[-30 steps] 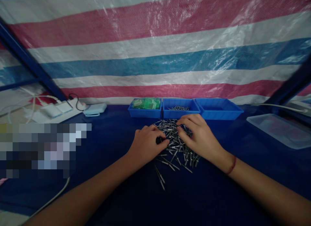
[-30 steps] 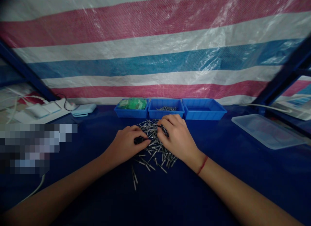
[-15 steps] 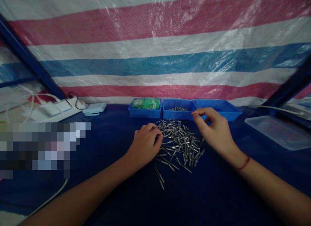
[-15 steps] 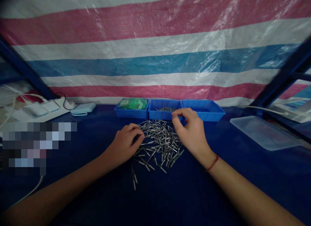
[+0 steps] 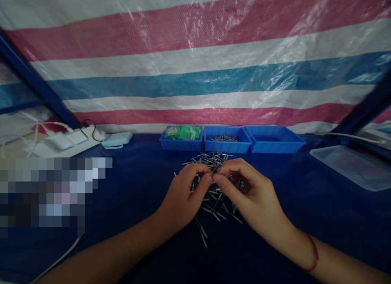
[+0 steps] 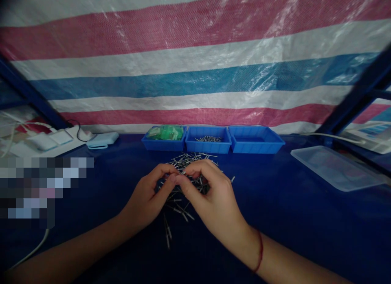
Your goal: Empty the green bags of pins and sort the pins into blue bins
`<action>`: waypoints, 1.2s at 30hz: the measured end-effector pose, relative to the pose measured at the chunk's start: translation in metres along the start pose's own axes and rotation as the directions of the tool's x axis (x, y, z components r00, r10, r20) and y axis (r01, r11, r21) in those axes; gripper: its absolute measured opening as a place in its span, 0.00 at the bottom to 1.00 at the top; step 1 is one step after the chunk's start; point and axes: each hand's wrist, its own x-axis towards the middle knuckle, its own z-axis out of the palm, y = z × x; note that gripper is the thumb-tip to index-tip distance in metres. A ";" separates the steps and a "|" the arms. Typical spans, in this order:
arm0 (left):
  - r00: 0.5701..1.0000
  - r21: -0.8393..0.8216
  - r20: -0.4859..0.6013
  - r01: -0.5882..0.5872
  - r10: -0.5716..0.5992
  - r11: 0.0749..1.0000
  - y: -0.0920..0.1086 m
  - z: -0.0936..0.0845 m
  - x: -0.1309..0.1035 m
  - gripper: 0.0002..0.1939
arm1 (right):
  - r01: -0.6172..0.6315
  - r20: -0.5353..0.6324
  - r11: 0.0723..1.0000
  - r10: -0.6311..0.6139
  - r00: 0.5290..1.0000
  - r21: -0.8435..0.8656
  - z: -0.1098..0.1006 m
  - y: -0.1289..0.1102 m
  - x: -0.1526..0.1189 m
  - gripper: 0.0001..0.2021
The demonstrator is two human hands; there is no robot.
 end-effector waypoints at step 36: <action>0.969 -0.049 -0.095 -0.235 0.229 0.971 0.002 -0.008 0.000 0.03 | 0.062 0.186 0.994 -0.077 0.979 0.087 -0.003 0.006 0.001 0.04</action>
